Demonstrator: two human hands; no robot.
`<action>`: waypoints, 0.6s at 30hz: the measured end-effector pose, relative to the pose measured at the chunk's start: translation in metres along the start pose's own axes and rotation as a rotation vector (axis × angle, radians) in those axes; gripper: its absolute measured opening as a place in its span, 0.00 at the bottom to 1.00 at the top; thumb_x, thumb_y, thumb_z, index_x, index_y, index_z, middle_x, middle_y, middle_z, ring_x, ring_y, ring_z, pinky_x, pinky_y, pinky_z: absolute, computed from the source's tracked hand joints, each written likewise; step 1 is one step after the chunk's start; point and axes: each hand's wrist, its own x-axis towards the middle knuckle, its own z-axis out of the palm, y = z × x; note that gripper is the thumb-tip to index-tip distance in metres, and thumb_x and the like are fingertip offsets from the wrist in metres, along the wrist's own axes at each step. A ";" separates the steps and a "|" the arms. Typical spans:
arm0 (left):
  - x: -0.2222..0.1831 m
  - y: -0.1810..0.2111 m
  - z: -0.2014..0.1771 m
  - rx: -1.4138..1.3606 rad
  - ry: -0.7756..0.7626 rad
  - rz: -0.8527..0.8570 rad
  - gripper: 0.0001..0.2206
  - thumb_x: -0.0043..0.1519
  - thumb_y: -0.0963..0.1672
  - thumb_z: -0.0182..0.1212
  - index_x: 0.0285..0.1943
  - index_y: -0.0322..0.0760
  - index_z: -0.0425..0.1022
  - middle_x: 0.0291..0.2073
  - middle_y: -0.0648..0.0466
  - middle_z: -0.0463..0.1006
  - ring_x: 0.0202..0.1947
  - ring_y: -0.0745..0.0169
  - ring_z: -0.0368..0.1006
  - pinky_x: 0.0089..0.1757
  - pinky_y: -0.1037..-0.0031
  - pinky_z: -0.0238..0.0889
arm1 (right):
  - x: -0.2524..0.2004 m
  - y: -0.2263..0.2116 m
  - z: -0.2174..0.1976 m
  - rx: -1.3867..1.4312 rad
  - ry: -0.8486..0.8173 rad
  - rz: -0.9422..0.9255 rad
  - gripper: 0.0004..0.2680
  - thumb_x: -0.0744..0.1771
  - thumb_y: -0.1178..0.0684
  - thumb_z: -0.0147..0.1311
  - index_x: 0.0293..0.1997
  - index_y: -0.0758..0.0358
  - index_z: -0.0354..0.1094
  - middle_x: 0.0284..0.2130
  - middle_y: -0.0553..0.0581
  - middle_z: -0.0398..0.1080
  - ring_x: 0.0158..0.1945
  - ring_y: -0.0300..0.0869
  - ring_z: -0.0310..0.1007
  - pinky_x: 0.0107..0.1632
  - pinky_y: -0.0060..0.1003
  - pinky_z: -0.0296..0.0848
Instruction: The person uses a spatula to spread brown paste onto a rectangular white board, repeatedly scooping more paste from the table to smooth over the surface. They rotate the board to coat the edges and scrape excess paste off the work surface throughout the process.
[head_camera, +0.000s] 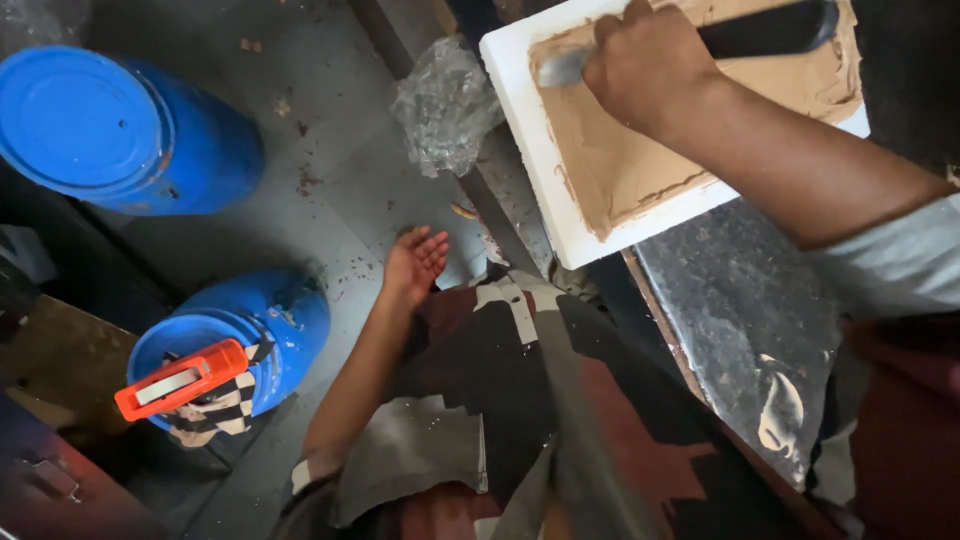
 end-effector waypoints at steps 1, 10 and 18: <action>0.002 0.001 0.000 0.001 -0.016 0.005 0.14 0.65 0.49 0.56 0.55 0.42 0.68 0.53 0.45 0.79 0.45 0.56 0.75 0.45 0.68 0.69 | -0.002 -0.002 -0.001 0.004 -0.047 -0.020 0.08 0.67 0.54 0.52 0.42 0.58 0.79 0.44 0.59 0.75 0.47 0.51 0.76 0.39 0.41 0.75; 0.007 0.009 0.003 0.021 -0.059 0.020 0.16 0.66 0.50 0.55 0.58 0.43 0.67 0.54 0.45 0.80 0.46 0.56 0.76 0.45 0.68 0.69 | -0.094 -0.049 -0.034 0.206 -0.446 -0.179 0.08 0.66 0.55 0.53 0.48 0.54 0.75 0.42 0.57 0.72 0.48 0.51 0.73 0.44 0.41 0.76; -0.003 -0.027 0.101 0.606 -0.367 0.021 0.40 0.59 0.46 0.66 0.79 0.43 0.44 0.55 0.47 0.78 0.50 0.59 0.75 0.49 0.67 0.66 | -0.080 -0.026 -0.017 -0.272 -0.094 -0.192 0.06 0.63 0.52 0.54 0.38 0.53 0.78 0.42 0.54 0.70 0.47 0.45 0.70 0.40 0.35 0.70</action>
